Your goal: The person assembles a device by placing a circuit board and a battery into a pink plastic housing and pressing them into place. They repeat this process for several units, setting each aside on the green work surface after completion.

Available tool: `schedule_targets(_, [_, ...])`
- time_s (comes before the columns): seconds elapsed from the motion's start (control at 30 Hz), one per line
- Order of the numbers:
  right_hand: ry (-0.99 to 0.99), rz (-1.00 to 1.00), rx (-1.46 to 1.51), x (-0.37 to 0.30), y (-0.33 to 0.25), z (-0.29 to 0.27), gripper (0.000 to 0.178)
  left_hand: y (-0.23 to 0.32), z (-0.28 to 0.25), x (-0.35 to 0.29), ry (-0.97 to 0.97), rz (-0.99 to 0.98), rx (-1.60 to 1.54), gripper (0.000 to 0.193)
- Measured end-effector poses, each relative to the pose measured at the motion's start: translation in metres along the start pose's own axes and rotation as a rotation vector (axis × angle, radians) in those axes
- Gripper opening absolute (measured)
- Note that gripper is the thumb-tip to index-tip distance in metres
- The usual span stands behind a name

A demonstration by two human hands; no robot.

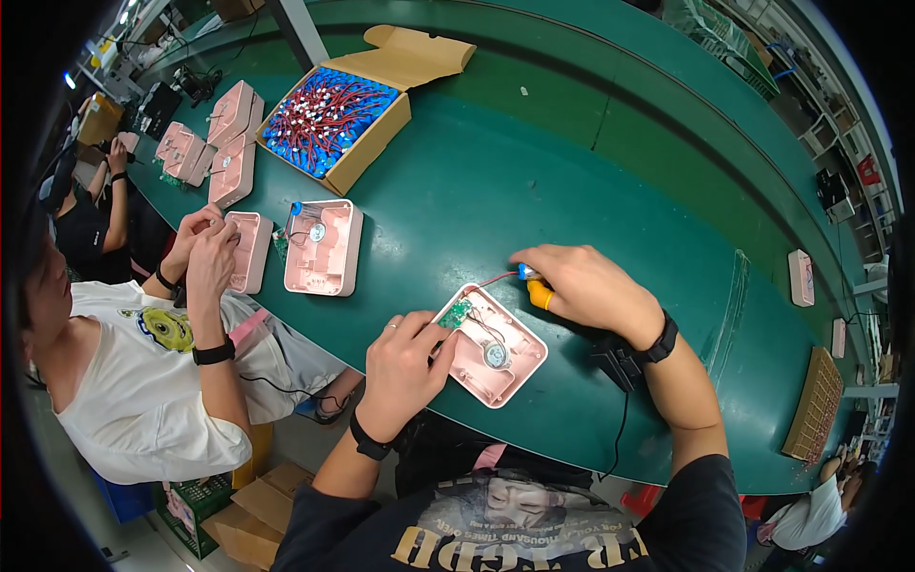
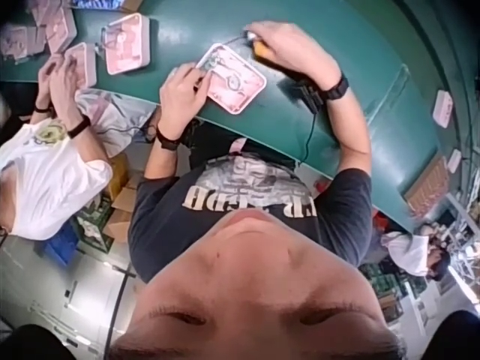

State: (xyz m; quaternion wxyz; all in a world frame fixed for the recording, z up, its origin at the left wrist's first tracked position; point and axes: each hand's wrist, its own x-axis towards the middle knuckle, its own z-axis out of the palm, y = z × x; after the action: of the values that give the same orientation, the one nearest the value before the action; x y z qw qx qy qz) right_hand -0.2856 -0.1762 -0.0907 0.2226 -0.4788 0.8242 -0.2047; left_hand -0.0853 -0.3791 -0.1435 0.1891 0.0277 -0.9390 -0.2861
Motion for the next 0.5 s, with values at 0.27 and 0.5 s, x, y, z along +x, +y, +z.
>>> schedule_targets(0.27, [-0.023, -0.116, 0.244, 0.001, 0.025, 0.010, 0.031, -0.001, 0.002, 0.000, 0.007, -0.014, -0.010, 0.009])
schedule_targets(0.5, [-0.079, -0.059, 0.402, -0.007, 0.005, -0.010, 0.023, -0.001, 0.003, -0.001, 0.003, -0.008, -0.004, 0.012])
